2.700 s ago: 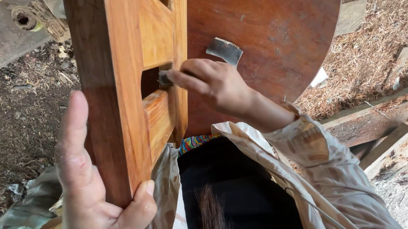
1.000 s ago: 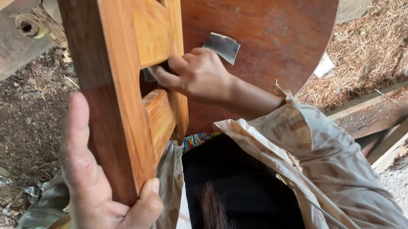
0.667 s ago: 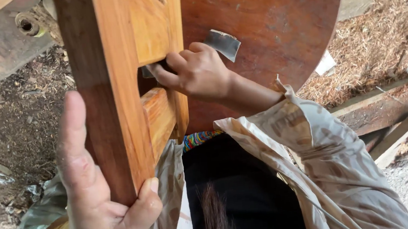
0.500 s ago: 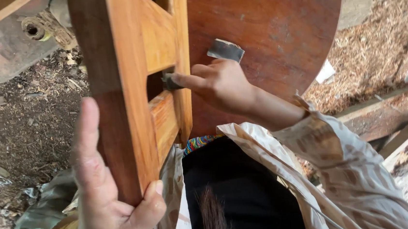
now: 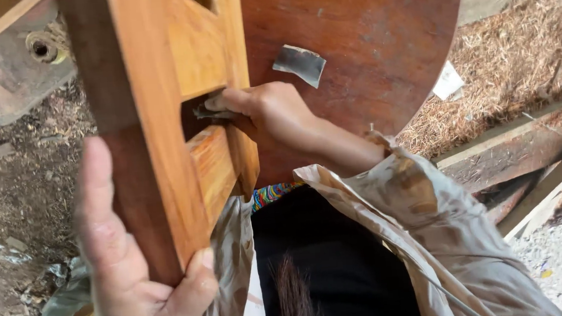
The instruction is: The person sands a wooden piece with cutouts using a sanding block. They work on the flat surfaces and edges, then rotate the piece to sand the sides and inner corners of the cutouts.
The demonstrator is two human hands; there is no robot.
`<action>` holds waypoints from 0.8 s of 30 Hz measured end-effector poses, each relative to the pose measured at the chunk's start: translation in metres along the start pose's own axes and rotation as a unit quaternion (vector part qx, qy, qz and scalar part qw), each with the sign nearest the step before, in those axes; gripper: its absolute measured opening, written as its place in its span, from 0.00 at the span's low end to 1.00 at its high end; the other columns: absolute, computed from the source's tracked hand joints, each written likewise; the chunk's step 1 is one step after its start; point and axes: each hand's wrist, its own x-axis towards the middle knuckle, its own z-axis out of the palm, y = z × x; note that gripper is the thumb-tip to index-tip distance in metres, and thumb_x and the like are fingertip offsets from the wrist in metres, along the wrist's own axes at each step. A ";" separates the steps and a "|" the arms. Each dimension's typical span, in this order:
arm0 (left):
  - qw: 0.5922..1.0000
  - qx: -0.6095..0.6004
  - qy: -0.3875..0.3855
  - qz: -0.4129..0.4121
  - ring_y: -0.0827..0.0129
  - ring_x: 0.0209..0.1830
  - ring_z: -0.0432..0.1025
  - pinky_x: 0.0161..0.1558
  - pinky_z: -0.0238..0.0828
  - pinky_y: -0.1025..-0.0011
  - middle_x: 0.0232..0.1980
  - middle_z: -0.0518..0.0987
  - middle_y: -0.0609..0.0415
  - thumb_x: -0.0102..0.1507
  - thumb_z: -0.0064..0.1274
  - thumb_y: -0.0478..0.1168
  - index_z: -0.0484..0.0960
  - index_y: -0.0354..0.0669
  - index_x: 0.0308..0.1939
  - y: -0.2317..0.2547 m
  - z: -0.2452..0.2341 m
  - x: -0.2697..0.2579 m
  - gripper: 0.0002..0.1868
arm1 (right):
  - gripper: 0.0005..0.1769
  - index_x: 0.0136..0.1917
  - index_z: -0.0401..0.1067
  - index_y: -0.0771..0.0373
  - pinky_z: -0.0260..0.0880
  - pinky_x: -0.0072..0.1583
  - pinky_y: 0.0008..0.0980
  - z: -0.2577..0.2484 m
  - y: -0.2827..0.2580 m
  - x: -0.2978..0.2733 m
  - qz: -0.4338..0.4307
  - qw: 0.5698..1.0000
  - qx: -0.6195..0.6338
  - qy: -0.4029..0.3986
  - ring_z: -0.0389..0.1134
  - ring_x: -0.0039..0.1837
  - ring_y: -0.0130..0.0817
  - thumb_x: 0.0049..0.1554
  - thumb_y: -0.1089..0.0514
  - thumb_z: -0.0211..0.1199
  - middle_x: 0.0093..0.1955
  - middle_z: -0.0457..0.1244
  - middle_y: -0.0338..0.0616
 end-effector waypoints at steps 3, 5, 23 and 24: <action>0.999 -0.034 0.006 -0.015 0.52 0.74 0.61 0.72 0.63 0.55 0.81 0.54 0.32 0.53 0.51 0.32 0.32 0.41 0.81 0.001 -0.002 0.004 0.58 | 0.17 0.63 0.75 0.58 0.71 0.59 0.27 -0.008 0.007 -0.003 0.016 0.999 0.048 -0.011 0.74 0.62 0.34 0.61 0.67 0.64 0.62 0.71 0.40; 1.000 -0.018 -0.009 -0.010 0.51 0.78 0.59 0.83 0.53 0.50 0.82 0.52 0.33 0.55 0.49 0.31 0.31 0.40 0.81 0.001 -0.006 0.003 0.56 | 0.20 0.64 0.75 0.62 0.67 0.63 0.23 -0.012 0.007 -0.002 0.014 0.996 0.075 -0.047 0.72 0.64 0.31 0.59 0.70 0.67 0.64 0.70 0.42; 0.997 -0.065 0.041 -0.011 0.50 0.80 0.56 0.83 0.51 0.53 0.84 0.50 0.31 0.51 0.48 0.29 0.33 0.40 0.81 0.006 0.004 0.003 0.58 | 0.11 0.62 0.67 0.68 0.74 0.62 0.29 -0.020 0.033 -0.074 0.054 0.975 0.213 0.029 0.73 0.62 0.36 0.67 0.69 0.54 0.59 0.70 0.50; 0.997 -0.060 0.051 -0.019 0.49 0.78 0.58 0.80 0.56 0.53 0.83 0.53 0.30 0.51 0.49 0.30 0.34 0.41 0.81 0.005 0.004 0.002 0.58 | 0.21 0.71 0.62 0.58 0.73 0.59 0.26 -0.023 0.029 -0.068 0.042 0.986 0.156 -0.042 0.74 0.60 0.28 0.66 0.63 0.58 0.59 0.71 0.41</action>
